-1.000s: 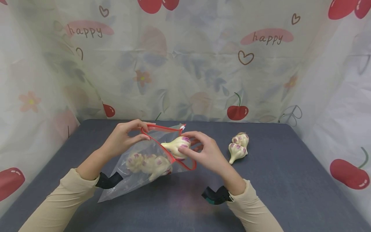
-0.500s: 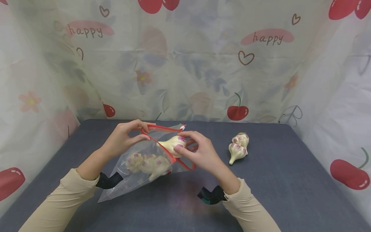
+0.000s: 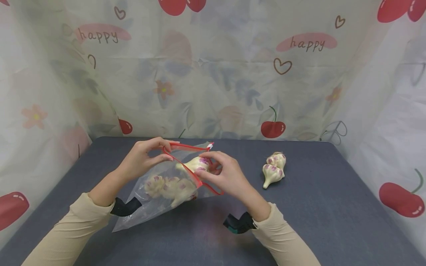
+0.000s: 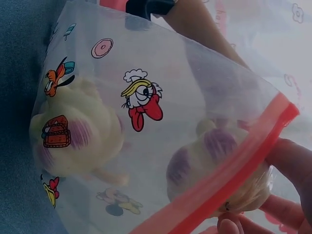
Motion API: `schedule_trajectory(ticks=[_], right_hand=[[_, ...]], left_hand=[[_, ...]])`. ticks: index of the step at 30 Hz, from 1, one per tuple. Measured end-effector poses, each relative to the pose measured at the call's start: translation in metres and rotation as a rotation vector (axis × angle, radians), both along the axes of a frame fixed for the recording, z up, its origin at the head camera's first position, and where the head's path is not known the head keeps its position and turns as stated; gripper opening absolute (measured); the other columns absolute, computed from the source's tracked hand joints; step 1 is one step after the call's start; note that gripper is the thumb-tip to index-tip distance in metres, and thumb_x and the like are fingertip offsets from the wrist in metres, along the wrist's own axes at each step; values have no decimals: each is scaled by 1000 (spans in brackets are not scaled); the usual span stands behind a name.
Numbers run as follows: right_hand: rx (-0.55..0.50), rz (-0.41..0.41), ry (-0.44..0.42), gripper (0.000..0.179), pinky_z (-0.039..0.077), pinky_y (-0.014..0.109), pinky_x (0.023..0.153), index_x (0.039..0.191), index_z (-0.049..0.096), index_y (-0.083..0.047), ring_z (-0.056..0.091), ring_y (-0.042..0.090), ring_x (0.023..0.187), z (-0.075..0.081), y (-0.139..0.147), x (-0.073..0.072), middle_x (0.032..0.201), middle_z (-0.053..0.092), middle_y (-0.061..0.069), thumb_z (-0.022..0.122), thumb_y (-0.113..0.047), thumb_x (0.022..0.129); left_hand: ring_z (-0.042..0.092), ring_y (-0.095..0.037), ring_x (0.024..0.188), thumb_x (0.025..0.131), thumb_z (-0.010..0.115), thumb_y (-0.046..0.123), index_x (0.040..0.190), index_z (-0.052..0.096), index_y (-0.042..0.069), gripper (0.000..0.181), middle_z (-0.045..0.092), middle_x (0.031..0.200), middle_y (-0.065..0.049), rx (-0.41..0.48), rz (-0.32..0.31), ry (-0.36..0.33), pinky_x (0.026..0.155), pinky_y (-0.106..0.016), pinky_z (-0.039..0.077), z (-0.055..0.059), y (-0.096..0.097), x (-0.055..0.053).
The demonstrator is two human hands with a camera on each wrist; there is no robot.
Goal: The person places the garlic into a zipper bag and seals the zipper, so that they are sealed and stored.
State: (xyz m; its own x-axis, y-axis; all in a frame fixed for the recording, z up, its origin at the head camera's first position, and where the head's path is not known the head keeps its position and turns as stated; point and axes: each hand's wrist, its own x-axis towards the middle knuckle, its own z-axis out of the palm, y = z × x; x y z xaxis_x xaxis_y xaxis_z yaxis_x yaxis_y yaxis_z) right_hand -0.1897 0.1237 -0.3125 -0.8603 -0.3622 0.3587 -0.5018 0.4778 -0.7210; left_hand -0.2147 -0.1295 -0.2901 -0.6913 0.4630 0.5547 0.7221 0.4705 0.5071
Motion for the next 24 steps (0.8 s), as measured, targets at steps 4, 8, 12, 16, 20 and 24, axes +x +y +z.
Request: schedule_trajectory(ticks=[4,8,12,16,20,24], right_hand=[[2,-9,-11,30,50,25,66,107,64,-19,60,9,72,-1,-3,-2,92,61,-1,71,-29,79],[-4,-6,-22,30,50,25,66,104,66,-15,61,10,72,-2,-4,-4,90,61,1,71,-29,78],[1,-7,-29,28,50,26,66,103,66,-17,61,10,73,-4,-3,-5,91,62,3,71,-29,79],[-6,8,-36,27,51,25,68,104,65,-15,62,10,72,-3,1,-4,94,66,2,70,-26,80],[-23,19,-33,26,52,25,68,104,65,-13,63,9,73,0,9,-3,95,67,1,69,-24,81],[-21,-12,-34,23,51,26,68,103,65,-16,64,10,75,2,22,-2,95,68,0,68,-24,82]], left_hand=[[65,-15,88,73,73,17,86,58,12,21,68,102,-4,1,-14,-3,82,-37,51,-1,0,-1],[65,-14,87,73,71,20,86,58,13,20,66,111,-5,-2,-25,-15,83,-36,51,-1,0,-1],[65,-14,86,73,71,22,86,58,13,20,66,110,-5,-7,-23,-19,83,-36,51,-1,0,0],[65,-15,87,73,71,22,87,58,13,20,66,110,-5,-9,-19,-18,83,-35,51,0,0,0],[65,-14,87,73,71,21,86,58,13,21,67,110,-5,-7,-17,-14,82,-34,52,0,0,1],[65,-14,87,73,72,21,85,58,13,21,66,111,-4,-8,-13,-12,82,-34,52,0,0,1]])
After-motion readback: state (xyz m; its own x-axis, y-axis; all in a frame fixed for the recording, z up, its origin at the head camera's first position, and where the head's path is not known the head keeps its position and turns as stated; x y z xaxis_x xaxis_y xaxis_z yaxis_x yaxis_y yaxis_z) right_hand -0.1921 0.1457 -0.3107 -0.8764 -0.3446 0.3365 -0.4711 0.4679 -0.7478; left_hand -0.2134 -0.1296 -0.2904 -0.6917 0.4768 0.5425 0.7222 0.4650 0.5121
